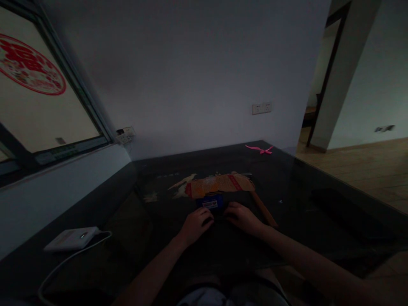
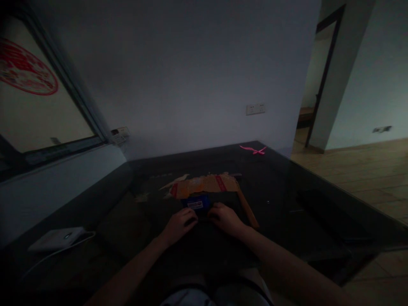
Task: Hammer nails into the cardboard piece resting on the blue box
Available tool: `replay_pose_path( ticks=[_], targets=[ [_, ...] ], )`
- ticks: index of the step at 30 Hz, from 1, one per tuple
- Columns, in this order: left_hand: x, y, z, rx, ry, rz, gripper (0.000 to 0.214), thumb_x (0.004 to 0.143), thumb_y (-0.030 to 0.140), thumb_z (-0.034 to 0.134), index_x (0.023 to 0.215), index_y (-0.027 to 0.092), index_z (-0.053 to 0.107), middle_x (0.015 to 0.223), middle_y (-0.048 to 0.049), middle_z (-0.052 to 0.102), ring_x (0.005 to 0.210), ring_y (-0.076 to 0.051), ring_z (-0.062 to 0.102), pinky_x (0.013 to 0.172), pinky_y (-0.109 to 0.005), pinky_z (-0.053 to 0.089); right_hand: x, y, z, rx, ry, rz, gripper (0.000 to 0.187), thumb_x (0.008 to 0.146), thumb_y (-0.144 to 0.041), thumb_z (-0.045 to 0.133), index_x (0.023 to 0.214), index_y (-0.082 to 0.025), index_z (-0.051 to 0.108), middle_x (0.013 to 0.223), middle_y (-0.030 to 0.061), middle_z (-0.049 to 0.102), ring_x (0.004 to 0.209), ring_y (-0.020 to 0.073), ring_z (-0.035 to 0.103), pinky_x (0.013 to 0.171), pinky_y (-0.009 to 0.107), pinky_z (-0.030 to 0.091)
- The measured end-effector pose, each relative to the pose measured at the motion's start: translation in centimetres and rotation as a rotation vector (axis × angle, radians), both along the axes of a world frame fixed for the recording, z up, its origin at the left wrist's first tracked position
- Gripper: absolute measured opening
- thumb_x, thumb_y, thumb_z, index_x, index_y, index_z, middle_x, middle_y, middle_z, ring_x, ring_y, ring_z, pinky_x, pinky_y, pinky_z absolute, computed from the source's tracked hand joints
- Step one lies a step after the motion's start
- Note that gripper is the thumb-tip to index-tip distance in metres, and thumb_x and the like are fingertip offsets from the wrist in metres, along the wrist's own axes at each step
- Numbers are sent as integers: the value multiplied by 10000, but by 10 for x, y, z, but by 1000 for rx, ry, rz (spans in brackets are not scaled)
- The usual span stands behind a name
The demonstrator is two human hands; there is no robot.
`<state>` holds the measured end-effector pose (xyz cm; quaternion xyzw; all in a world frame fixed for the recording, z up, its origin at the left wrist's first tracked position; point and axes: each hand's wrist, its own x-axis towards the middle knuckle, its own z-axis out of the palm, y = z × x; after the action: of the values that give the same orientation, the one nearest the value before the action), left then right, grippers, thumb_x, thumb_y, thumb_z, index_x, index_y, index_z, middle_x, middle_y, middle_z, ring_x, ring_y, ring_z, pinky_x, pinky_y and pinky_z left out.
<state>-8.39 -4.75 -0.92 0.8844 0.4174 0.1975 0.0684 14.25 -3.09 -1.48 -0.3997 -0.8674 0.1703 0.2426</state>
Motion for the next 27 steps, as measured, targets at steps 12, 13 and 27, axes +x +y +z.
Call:
replay_pose_path(
  ticks=[12, 13, 27],
  targets=[
    [-28, 7, 2, -12, -75, 16, 257, 876, 268, 404, 764, 151, 604, 759, -30, 633, 718, -128, 572, 679, -227, 395, 7, 1, 11, -20, 25, -187, 56, 743, -177, 580, 774, -177, 533, 790, 27, 577, 707, 143, 517, 613, 227, 370],
    [-32, 9, 0, -37, -93, 25, 264, 873, 271, 407, 742, 148, 601, 735, -25, 631, 697, -123, 570, 664, -221, 389, 8, 2, 11, -22, 11, -208, 62, 744, -181, 577, 762, -178, 517, 772, 20, 571, 686, 136, 507, 596, 221, 356],
    [-37, 26, -12, -172, -167, 58, 345, 868, 311, 390, 643, 128, 576, 585, 12, 553, 552, -85, 480, 556, -191, 312, 8, 8, 0, -71, -161, -267, 212, 739, -136, 512, 549, -172, 425, 550, -26, 435, 521, 90, 357, 494, 230, 173]
  ],
)
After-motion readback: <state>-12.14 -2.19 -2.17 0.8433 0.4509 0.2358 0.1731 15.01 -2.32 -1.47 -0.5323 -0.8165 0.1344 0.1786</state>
